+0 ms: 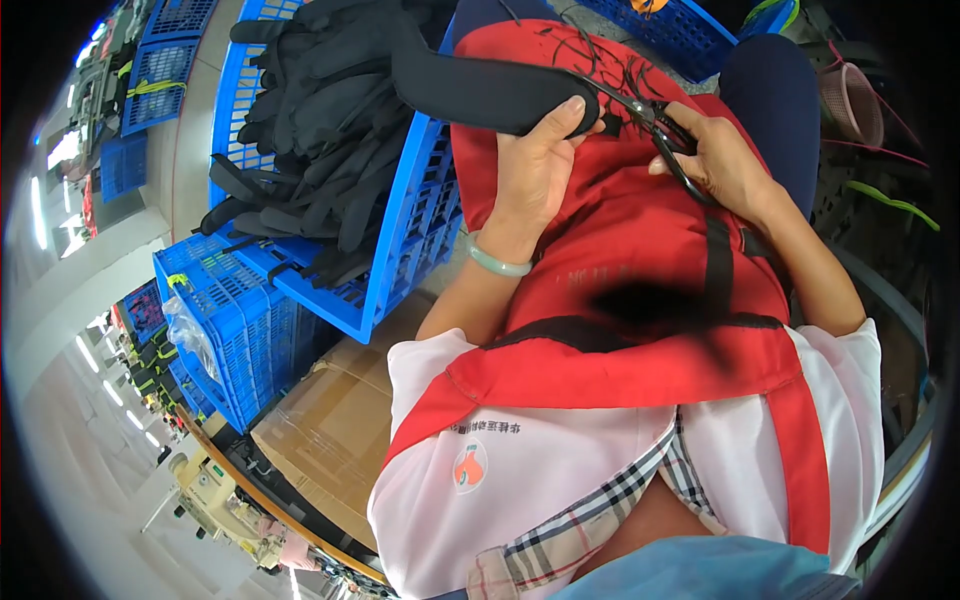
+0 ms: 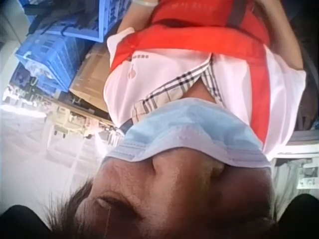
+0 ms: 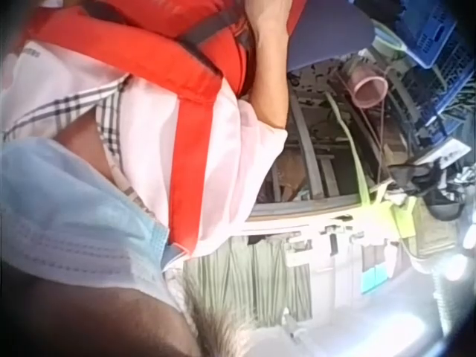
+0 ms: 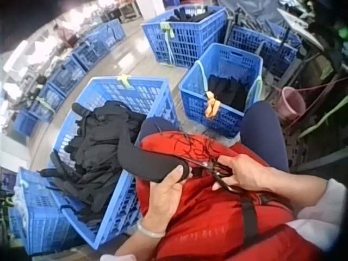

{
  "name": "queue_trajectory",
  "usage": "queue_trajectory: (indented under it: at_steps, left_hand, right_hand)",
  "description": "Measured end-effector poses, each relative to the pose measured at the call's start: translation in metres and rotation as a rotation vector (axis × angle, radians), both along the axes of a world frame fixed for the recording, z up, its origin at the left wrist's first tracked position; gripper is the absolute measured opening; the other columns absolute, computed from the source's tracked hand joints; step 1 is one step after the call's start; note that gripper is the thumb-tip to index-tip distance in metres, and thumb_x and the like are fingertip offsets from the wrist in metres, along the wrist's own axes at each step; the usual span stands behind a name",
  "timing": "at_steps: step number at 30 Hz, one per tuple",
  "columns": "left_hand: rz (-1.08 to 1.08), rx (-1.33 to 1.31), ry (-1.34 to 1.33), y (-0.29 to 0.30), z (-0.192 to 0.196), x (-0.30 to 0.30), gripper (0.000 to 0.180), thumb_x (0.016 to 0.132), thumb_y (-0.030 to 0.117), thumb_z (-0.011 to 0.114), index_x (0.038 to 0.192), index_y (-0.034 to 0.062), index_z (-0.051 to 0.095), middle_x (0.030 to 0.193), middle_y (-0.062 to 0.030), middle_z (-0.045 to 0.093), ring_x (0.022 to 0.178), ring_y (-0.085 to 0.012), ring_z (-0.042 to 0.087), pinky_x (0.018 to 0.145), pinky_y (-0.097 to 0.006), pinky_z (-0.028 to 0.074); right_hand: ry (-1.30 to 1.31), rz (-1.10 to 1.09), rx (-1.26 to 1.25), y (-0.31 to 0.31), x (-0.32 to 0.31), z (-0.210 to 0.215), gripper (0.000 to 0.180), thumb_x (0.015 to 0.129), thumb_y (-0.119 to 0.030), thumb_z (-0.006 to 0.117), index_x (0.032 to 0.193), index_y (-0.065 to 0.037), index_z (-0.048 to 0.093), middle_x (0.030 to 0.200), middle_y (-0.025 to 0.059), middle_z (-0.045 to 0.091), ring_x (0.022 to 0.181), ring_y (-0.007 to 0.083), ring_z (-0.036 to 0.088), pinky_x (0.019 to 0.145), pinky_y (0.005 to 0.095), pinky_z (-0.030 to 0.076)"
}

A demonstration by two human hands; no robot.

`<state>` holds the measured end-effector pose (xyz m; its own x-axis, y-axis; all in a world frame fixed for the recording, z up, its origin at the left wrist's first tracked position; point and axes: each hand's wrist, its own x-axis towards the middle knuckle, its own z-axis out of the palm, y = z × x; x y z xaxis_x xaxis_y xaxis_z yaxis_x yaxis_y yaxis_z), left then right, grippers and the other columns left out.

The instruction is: Trimming or cutting black padded straps with scissors.

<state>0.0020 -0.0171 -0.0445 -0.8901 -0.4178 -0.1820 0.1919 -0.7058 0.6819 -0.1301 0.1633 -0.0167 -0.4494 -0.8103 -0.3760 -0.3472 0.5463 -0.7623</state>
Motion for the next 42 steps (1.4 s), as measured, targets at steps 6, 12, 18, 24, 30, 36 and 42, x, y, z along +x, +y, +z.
queue_trajectory:
  at_steps: [6, 12, 18, 24, 30, 36, 42]
  left_hand:
    - [-0.036, -0.126, 0.091, -0.001, -0.002, 0.005, 0.019, 0.086, -0.003, 0.064, 0.104, 0.0014, 0.061, 0.098, -0.0096, 0.065, 0.092, -0.0222, 0.064, 0.082, -0.035, 0.053]
    - [-0.017, -0.235, 0.076, -0.001, 0.008, 0.004, 0.022, 0.081, -0.008, 0.067, 0.101, -0.0002, 0.062, 0.095, -0.0075, 0.065, 0.089, -0.0176, 0.063, 0.081, -0.031, 0.053]
    - [-0.04, -0.161, 0.047, -0.002, 0.013, 0.004, 0.022, 0.078, -0.01, 0.069, 0.098, -0.0014, 0.063, 0.092, -0.0079, 0.066, 0.084, -0.0165, 0.064, 0.077, -0.028, 0.054]
    - [-0.073, -0.182, 0.047, -0.006, 0.006, 0.006, 0.023, 0.079, -0.01, 0.068, 0.1, -0.0015, 0.062, 0.093, -0.0081, 0.066, 0.084, -0.0174, 0.064, 0.076, -0.029, 0.054]
    - [-0.113, -0.153, 0.073, -0.009, -0.002, 0.007, 0.024, 0.083, -0.009, 0.063, 0.106, -0.0003, 0.06, 0.096, -0.009, 0.065, 0.089, -0.0207, 0.064, 0.081, -0.033, 0.052]
    - [-0.137, -0.189, 0.039, -0.005, -0.006, 0.006, 0.024, 0.083, -0.009, 0.064, 0.105, -0.0014, 0.061, 0.097, -0.0103, 0.065, 0.09, -0.0216, 0.064, 0.081, -0.033, 0.052]
    - [-0.16, -0.149, 0.05, -0.008, -0.012, 0.007, 0.024, 0.082, -0.008, 0.064, 0.105, -0.0018, 0.06, 0.097, -0.0108, 0.065, 0.091, -0.022, 0.064, 0.082, -0.034, 0.052]
  right_hand:
    - [-0.059, -0.028, -0.14, 0.014, -0.002, 0.002, 0.055, 0.08, -0.044, 0.074, 0.099, 0.0, 0.047, 0.07, 0.005, 0.035, 0.066, 0.0166, 0.037, 0.058, 0.0318, 0.034]
    - [-0.162, 0.028, -0.123, 0.018, 0.005, 0.027, 0.064, 0.075, -0.049, 0.075, 0.106, 0.0, 0.048, 0.079, 0.0082, 0.041, 0.075, 0.0206, 0.041, 0.069, 0.0341, 0.038]
    - [-0.129, 0.069, -0.113, 0.014, 0.009, 0.024, 0.073, 0.073, -0.053, 0.075, 0.114, 0.001, 0.049, 0.081, 0.0115, 0.045, 0.078, 0.0247, 0.046, 0.074, 0.0356, 0.042]
    - [-0.054, 0.104, -0.09, 0.012, 0.007, 0.009, 0.061, 0.075, -0.052, 0.075, 0.091, 0.001, 0.049, 0.069, 0.0071, 0.037, 0.066, 0.0196, 0.038, 0.061, 0.0333, 0.035]
    - [-0.273, 0.031, -0.208, 0.012, 0.009, -0.003, 0.056, 0.078, -0.049, 0.074, 0.08, -0.001, 0.045, 0.069, 0.003, 0.029, 0.065, 0.0129, 0.032, 0.056, 0.0312, 0.029]
    - [-0.12, 0.033, -0.253, 0.009, 0.011, 0.001, 0.049, 0.081, -0.044, 0.073, 0.077, -0.003, 0.047, 0.069, -0.0015, 0.031, 0.065, 0.0103, 0.032, 0.056, 0.0299, 0.029]
    - [-0.356, 0.008, -0.16, 0.007, 0.006, 0.0, 0.041, 0.086, -0.037, 0.07, 0.076, -0.003, 0.049, 0.067, -0.0027, 0.031, 0.063, 0.0088, 0.031, 0.055, 0.0279, 0.028]
